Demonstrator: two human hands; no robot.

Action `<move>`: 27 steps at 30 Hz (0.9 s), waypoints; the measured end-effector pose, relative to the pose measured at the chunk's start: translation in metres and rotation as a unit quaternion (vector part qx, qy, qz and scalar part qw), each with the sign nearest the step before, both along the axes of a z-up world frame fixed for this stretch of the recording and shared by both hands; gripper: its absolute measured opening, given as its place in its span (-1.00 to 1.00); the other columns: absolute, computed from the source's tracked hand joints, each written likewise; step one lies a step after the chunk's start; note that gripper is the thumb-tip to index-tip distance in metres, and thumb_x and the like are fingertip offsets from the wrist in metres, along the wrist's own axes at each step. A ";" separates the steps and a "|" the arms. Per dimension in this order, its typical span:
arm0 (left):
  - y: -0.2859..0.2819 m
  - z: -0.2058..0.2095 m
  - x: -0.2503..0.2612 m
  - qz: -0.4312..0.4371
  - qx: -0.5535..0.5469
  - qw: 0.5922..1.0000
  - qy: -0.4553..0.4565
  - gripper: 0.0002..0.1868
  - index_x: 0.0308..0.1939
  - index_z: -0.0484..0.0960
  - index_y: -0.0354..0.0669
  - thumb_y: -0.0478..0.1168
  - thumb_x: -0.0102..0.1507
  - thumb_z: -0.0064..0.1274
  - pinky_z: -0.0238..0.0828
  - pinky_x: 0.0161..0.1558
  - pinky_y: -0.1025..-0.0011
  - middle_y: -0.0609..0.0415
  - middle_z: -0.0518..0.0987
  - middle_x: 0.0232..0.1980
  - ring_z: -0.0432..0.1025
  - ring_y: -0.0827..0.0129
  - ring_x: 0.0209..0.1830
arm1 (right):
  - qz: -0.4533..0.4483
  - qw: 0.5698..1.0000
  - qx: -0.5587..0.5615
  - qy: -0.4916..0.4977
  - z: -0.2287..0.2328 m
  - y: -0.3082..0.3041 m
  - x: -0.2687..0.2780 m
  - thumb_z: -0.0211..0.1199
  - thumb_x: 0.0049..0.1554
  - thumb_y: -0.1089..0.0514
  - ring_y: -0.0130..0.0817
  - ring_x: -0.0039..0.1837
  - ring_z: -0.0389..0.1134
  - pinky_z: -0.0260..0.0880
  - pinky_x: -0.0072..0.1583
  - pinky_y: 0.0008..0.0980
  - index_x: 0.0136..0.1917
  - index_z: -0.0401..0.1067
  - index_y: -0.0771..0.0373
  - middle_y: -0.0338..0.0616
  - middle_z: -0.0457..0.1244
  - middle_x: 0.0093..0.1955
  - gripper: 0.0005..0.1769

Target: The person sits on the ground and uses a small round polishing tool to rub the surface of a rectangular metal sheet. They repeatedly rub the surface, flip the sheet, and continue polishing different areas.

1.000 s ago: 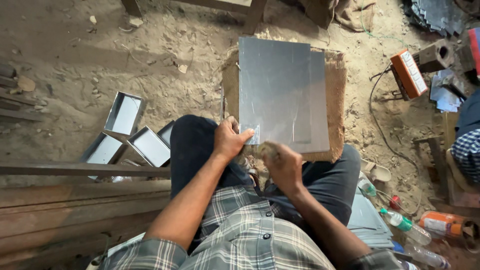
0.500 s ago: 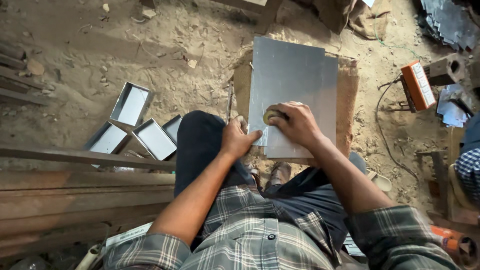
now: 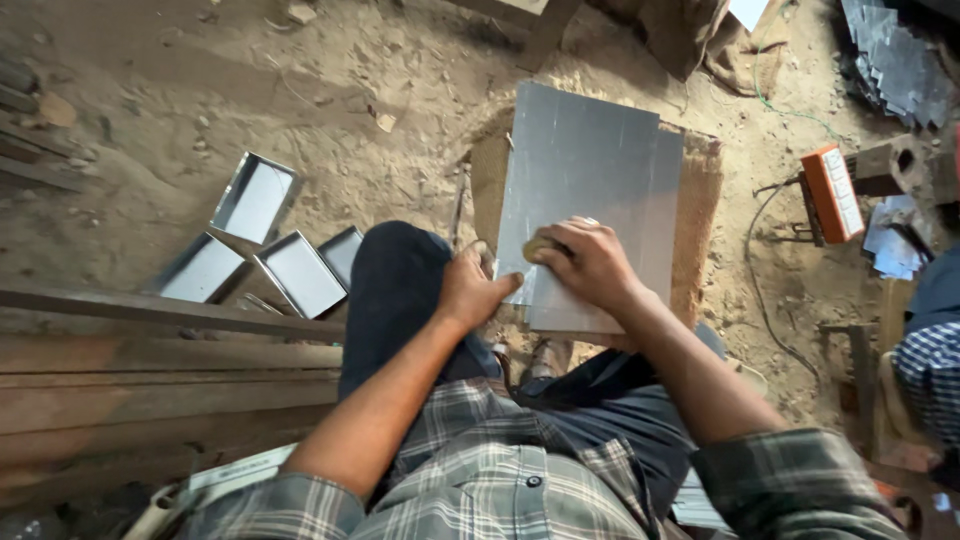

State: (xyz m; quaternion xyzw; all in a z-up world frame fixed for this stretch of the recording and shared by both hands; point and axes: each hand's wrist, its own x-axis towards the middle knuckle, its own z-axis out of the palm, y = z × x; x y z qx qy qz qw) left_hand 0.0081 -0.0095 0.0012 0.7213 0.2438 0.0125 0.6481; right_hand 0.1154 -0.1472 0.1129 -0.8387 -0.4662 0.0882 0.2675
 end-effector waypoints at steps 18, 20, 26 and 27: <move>0.003 0.000 -0.003 0.029 0.049 0.991 -0.121 -0.48 -0.18 0.60 -0.18 0.00 -0.08 0.42 0.48 -0.31 0.30 0.02 0.63 -0.33 0.53 0.38 -0.36 | 0.044 0.998 0.032 0.026 -0.009 0.011 0.000 0.30 0.17 0.11 -0.05 0.01 0.44 0.43 0.10 -0.10 0.03 0.56 0.26 -0.01 0.43 -0.04 -0.78; 0.004 -0.003 -0.001 0.003 0.064 0.998 -0.020 -0.49 -0.32 0.57 -0.24 0.03 -0.08 0.44 0.45 -0.34 0.25 -0.03 0.59 -0.42 0.48 0.29 -0.44 | 0.037 0.999 0.012 0.015 -0.007 0.003 0.004 0.31 0.15 0.11 -0.02 0.01 0.43 0.42 0.10 -0.08 0.03 0.56 0.27 0.01 0.43 -0.05 -0.77; 0.000 -0.008 -0.001 -0.011 0.083 0.996 0.024 -0.49 -0.38 0.54 -0.22 0.04 -0.10 0.46 0.41 -0.38 0.27 0.00 0.56 -0.48 0.44 0.30 -0.50 | 0.023 1.000 0.011 0.008 -0.012 -0.005 0.008 0.32 0.14 0.08 0.00 0.03 0.44 0.42 0.12 -0.07 0.03 0.56 0.27 0.04 0.42 -0.07 -0.74; 0.000 -0.006 0.000 -0.008 0.087 0.996 0.017 -0.49 -0.37 0.54 -0.18 0.04 -0.12 0.46 0.40 -0.39 0.29 0.03 0.56 -0.48 0.44 0.33 -0.52 | 0.042 0.998 0.036 0.009 -0.015 0.003 0.008 0.31 0.15 0.08 0.00 0.04 0.44 0.42 0.14 -0.07 0.03 0.55 0.28 0.04 0.42 -0.06 -0.75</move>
